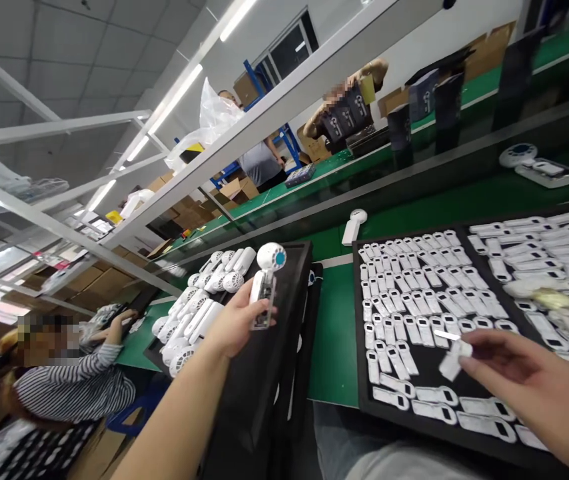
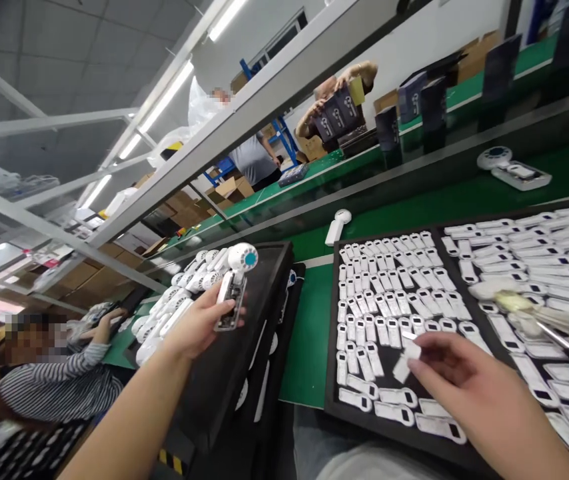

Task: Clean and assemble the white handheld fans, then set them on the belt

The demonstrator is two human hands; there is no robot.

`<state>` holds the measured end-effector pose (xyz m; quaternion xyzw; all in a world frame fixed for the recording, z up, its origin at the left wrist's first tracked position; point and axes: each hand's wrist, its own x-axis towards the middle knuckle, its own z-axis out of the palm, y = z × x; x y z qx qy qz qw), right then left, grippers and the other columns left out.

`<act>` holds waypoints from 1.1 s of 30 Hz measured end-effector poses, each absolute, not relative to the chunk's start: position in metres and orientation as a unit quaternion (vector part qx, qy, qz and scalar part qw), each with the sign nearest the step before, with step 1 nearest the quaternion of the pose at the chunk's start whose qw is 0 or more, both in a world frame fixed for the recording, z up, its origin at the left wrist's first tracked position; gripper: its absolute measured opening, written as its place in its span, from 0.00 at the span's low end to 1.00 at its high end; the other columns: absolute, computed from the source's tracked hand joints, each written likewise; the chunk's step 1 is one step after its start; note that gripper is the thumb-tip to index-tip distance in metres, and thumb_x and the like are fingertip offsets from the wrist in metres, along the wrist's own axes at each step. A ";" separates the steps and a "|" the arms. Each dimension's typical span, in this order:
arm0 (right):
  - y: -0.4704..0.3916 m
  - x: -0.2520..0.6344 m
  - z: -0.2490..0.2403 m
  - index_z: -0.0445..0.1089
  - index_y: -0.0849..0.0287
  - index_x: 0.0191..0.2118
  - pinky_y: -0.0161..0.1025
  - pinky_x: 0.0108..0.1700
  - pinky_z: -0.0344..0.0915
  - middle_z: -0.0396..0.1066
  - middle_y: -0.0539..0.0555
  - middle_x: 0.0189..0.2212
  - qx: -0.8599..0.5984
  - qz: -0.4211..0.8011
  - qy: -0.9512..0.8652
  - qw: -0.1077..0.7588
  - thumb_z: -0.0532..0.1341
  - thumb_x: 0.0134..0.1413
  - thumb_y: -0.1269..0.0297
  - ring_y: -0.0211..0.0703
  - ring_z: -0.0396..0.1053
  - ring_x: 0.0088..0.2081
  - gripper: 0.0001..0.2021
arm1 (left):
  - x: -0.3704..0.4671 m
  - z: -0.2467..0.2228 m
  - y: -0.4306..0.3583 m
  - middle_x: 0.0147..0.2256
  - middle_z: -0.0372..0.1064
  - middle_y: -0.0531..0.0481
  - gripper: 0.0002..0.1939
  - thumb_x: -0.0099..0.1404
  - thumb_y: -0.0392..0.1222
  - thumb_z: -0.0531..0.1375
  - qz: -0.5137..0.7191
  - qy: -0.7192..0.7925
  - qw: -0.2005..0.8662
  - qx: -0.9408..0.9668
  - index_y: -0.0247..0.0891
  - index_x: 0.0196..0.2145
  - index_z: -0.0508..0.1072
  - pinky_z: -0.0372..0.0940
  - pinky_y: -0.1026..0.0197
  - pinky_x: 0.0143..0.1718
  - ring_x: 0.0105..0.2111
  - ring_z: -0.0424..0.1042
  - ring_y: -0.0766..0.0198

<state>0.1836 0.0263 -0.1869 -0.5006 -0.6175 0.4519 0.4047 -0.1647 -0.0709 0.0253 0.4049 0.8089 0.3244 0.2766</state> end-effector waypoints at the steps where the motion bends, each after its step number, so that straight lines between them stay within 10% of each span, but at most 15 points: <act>1: 0.027 0.178 -0.172 0.76 0.53 0.37 0.40 0.31 0.77 0.79 0.55 0.30 -0.494 0.508 -0.580 0.402 0.68 0.42 0.43 0.50 0.78 0.30 0.21 | -0.149 0.024 -0.062 0.46 0.72 0.43 0.32 0.58 0.48 0.61 0.400 0.754 0.344 0.392 0.41 0.60 0.62 0.72 0.55 0.33 0.35 0.75 0.57; 7: 0.026 0.135 -0.086 0.73 0.57 0.33 0.41 0.35 0.75 0.75 0.53 0.28 -0.366 0.680 -0.434 0.464 0.73 0.36 0.51 0.45 0.74 0.30 0.19 | -0.046 -0.006 -0.015 0.41 0.72 0.45 0.40 0.51 0.44 0.71 0.467 0.574 0.534 0.410 0.41 0.60 0.63 0.69 0.61 0.29 0.34 0.73 0.59; 11: 0.033 0.129 -0.074 0.72 0.57 0.33 0.41 0.37 0.74 0.75 0.51 0.29 -0.358 0.701 -0.352 0.507 0.73 0.33 0.57 0.44 0.74 0.33 0.18 | -0.010 -0.018 0.003 0.54 0.70 0.42 0.48 0.45 0.34 0.72 0.400 0.583 0.525 0.474 0.44 0.63 0.60 0.70 0.57 0.45 0.50 0.72 0.50; 25: 0.037 0.125 -0.095 0.75 0.59 0.38 0.46 0.37 0.74 0.76 0.53 0.27 -0.418 0.667 -0.399 0.470 0.71 0.39 0.50 0.48 0.74 0.31 0.21 | -0.012 -0.053 0.008 0.57 0.68 0.45 0.48 0.49 0.28 0.67 0.374 0.616 0.461 0.518 0.50 0.65 0.58 0.66 0.54 0.52 0.55 0.69 0.50; 30: 0.059 0.184 -0.134 0.68 0.60 0.57 0.56 0.51 0.69 0.73 0.65 0.51 -0.546 0.306 -0.676 0.389 0.65 0.55 0.49 0.61 0.71 0.51 0.28 | -0.017 -0.055 0.016 0.38 0.69 0.49 0.41 0.45 0.30 0.66 0.432 0.527 0.609 0.406 0.43 0.57 0.64 0.66 0.61 0.31 0.34 0.70 0.61; 33: 0.075 0.244 -0.169 0.68 0.69 0.51 0.57 0.44 0.67 0.72 0.71 0.39 -0.642 0.032 -0.738 0.205 0.56 0.63 0.55 0.67 0.71 0.45 0.21 | -0.018 -0.050 0.020 0.36 0.66 0.50 0.32 0.45 0.33 0.67 0.473 0.471 0.660 0.344 0.41 0.49 0.66 0.65 0.62 0.27 0.31 0.67 0.64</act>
